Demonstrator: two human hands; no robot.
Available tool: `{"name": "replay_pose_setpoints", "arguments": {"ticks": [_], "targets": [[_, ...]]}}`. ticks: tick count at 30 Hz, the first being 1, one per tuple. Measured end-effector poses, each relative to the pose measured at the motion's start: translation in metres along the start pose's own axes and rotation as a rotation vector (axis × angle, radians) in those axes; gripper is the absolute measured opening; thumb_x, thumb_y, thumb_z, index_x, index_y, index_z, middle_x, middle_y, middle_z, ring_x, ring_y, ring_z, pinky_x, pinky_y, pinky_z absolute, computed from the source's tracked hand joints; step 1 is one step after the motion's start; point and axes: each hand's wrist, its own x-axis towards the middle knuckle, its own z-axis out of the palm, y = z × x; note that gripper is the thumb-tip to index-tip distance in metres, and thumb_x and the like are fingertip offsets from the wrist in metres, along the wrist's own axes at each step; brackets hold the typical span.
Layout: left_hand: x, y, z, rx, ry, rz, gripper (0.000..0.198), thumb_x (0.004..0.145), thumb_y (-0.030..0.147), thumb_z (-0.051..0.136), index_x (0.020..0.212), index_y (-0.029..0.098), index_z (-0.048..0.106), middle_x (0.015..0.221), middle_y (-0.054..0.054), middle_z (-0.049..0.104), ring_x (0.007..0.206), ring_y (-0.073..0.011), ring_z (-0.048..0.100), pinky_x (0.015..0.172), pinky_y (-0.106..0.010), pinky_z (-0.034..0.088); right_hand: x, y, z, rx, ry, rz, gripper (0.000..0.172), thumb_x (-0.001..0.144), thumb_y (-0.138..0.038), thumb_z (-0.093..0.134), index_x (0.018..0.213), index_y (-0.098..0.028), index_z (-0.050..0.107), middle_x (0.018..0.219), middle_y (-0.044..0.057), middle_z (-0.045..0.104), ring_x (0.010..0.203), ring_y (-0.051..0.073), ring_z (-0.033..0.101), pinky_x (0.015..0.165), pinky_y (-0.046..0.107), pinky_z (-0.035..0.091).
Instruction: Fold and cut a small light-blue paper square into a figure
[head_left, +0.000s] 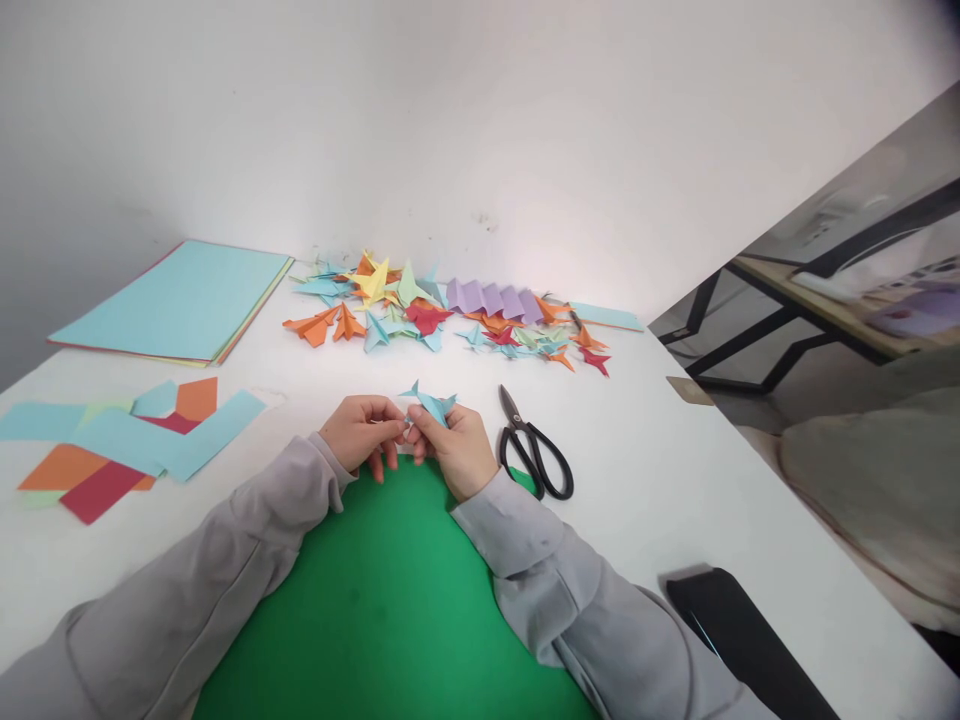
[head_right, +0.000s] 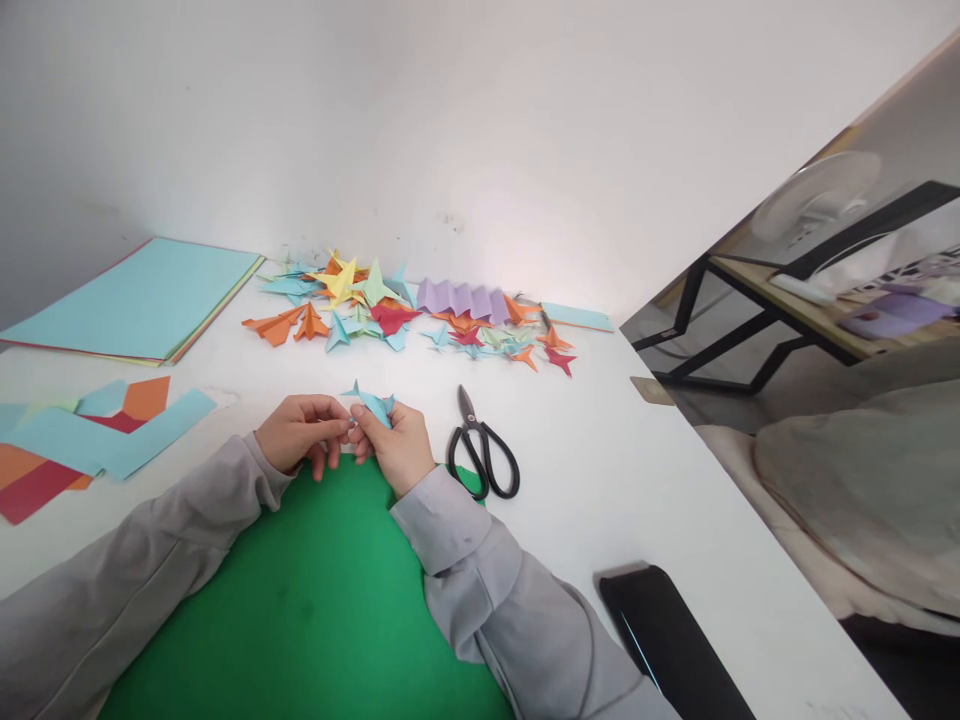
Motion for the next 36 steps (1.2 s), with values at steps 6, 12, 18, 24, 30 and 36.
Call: {"name": "replay_pose_setpoints", "arguments": {"ticks": [6, 12, 18, 24, 30, 36], "targets": [[0.002, -0.004, -0.001, 0.01, -0.026, 0.004, 0.017, 0.064, 0.022, 0.062, 0.063, 0.014, 0.048, 0.049, 0.002, 0.054, 0.036, -0.0113, 0.053, 0.025, -0.019, 0.04, 0.0, 0.0, 0.0, -0.019, -0.009, -0.005, 0.032, 0.062, -0.042, 0.069, 0.052, -0.013, 0.059, 0.045, -0.001, 0.059, 0.033, 0.006, 0.048, 0.034, 0.018, 0.04], [0.002, -0.005, -0.002, 0.057, -0.027, 0.008, 0.014, 0.064, 0.02, 0.062, 0.066, 0.013, 0.049, 0.048, 0.0, 0.055, 0.038, -0.0118, 0.054, 0.027, -0.019, 0.042, 0.001, 0.0, -0.001, -0.005, -0.003, 0.002, 0.032, 0.062, -0.042, 0.069, 0.052, -0.013, 0.059, 0.045, -0.001, 0.058, 0.033, 0.006, 0.048, 0.034, 0.019, 0.041], [-0.001, 0.001, 0.0, -0.038, -0.003, -0.033, 0.016, 0.064, 0.022, 0.061, 0.065, 0.014, 0.048, 0.051, 0.002, 0.054, 0.037, -0.0124, 0.055, 0.026, -0.022, 0.043, 0.0, 0.0, -0.001, -0.005, 0.014, -0.004, 0.032, 0.063, -0.041, 0.069, 0.051, -0.014, 0.058, 0.044, -0.002, 0.057, 0.032, 0.006, 0.047, 0.034, 0.019, 0.04], [0.0, -0.004, 0.0, 0.022, 0.03, 0.015, 0.02, 0.064, 0.028, 0.063, 0.063, 0.014, 0.048, 0.051, 0.002, 0.053, 0.036, -0.0117, 0.054, 0.025, -0.021, 0.041, 0.0, 0.001, -0.001, -0.02, 0.004, -0.007, 0.032, 0.064, -0.042, 0.068, 0.051, -0.014, 0.058, 0.043, -0.002, 0.056, 0.032, 0.006, 0.047, 0.034, 0.018, 0.04], [0.0, -0.008, 0.005, 0.132, 0.104, 0.073, 0.012, 0.068, 0.024, 0.056, 0.062, 0.016, 0.049, 0.044, 0.003, 0.052, 0.034, -0.0113, 0.051, 0.027, -0.021, 0.041, -0.001, -0.001, 0.0, -0.036, 0.008, -0.011, 0.031, 0.064, -0.04, 0.068, 0.051, -0.013, 0.058, 0.043, -0.002, 0.056, 0.033, 0.006, 0.048, 0.034, 0.018, 0.04], [-0.003, -0.015, 0.013, 0.365, 0.336, 0.262, 0.01, 0.067, 0.023, 0.055, 0.059, 0.016, 0.055, 0.044, 0.002, 0.054, 0.035, -0.0105, 0.051, 0.034, -0.021, 0.042, -0.001, -0.001, 0.002, -0.042, 0.02, 0.002, 0.033, 0.065, -0.042, 0.066, 0.05, -0.014, 0.057, 0.038, -0.003, 0.053, 0.031, 0.008, 0.047, 0.032, 0.019, 0.04]]}}
